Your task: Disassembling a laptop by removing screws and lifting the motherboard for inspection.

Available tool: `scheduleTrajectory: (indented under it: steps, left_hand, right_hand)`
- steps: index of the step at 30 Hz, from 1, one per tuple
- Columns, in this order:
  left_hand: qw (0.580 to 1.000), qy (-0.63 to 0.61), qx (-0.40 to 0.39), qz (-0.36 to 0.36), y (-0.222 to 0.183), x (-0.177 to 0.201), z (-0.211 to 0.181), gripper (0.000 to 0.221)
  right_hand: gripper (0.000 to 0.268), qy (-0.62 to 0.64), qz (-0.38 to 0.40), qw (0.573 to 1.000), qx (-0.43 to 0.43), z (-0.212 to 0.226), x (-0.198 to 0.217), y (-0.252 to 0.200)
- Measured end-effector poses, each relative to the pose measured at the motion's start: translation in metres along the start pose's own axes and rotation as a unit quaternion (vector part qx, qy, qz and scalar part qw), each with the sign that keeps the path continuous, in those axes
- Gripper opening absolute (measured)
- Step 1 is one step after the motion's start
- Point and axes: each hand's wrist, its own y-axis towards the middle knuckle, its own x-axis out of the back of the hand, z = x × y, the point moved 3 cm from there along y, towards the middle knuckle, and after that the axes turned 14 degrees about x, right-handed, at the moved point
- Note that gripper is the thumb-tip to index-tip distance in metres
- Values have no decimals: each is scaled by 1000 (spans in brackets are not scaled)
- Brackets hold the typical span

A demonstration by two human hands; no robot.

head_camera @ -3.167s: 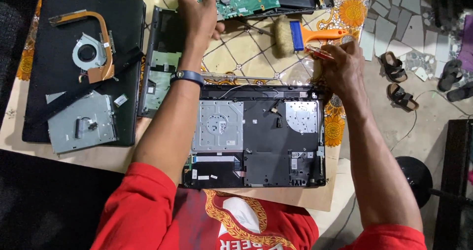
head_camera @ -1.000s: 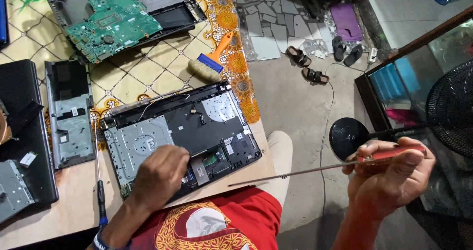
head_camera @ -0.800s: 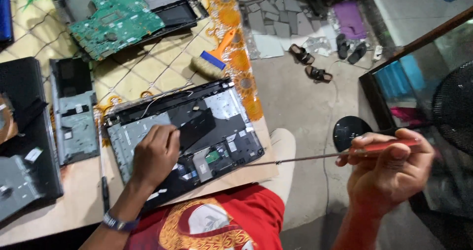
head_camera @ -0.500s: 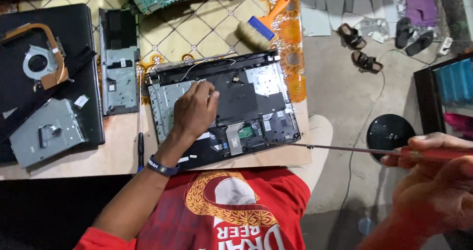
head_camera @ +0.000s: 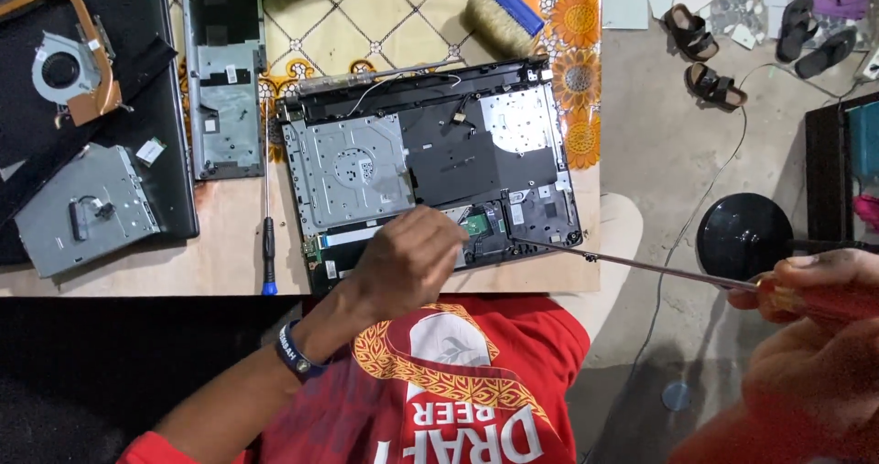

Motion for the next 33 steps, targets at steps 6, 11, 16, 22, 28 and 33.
scheduleTrajectory:
  steps: [6,11,16,22,28,33]
  left_hand:
    - [1000,6,13,26,0,-6,-13,19]
    - [995,15,42,93,-7,-14,-14,25]
    - [995,1,54,86,-9,-14,-14,28]
    - [995,-9,54,82,-8,-14,-10,25]
    - [996,2,47,76,-10,-14,-9,26]
    - [996,5,48,75,-11,-19,-6,27]
  right_hand:
    - [83,1,2,1000,10,35,-20,11]
    - [83,6,-4,1000,29,57,-26,19]
    - [35,1,76,997,-7,61,-10,38]
    - [46,-42,76,988,129,83,-28,36]
    - [57,-83,109,981,135,69,-23,39]
    - [59,-111,113,984,80,90,-27,41]
